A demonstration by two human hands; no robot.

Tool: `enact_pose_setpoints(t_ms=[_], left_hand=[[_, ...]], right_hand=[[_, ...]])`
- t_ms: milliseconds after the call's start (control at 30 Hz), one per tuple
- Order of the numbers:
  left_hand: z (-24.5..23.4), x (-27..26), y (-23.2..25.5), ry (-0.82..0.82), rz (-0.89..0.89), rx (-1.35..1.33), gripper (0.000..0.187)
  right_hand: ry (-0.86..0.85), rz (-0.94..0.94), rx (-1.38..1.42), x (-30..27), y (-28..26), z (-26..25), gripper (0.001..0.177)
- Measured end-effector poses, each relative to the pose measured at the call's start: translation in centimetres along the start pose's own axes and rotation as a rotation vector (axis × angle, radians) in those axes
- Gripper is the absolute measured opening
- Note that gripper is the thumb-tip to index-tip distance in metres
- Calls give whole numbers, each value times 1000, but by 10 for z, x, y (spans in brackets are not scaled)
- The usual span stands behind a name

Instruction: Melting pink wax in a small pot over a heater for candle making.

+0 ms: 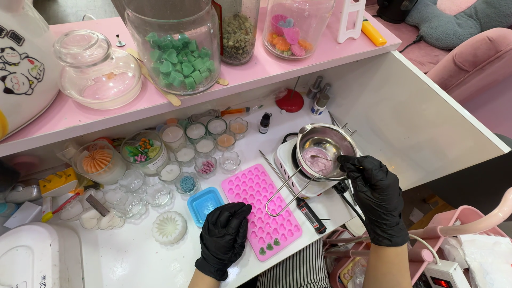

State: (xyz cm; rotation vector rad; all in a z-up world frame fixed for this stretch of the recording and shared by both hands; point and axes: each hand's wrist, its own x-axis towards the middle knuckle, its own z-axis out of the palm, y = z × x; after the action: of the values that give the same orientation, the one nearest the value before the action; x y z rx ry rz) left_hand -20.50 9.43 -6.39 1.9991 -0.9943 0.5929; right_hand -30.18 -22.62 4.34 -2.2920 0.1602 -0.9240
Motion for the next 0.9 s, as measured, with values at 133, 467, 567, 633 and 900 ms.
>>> enact_pose_setpoints(t_ms=[133, 467, 567, 633, 900], left_hand=[[0, 1, 0, 3, -13, 3, 40], [-2, 3, 2, 16, -3, 3, 38], [1, 0, -1, 8, -10, -10, 38], [1, 0, 0, 6, -12, -3, 38], [-1, 2, 1, 16, -23, -5, 36]], right_hand=[[-11, 26, 4, 1, -3, 0, 38], [-53, 97, -116, 8, -5, -4, 36], [-61, 73, -166, 14, -24, -3, 34], [-42, 53, -188, 12, -23, -4, 35], [74, 31, -233, 8, -25, -15, 30]])
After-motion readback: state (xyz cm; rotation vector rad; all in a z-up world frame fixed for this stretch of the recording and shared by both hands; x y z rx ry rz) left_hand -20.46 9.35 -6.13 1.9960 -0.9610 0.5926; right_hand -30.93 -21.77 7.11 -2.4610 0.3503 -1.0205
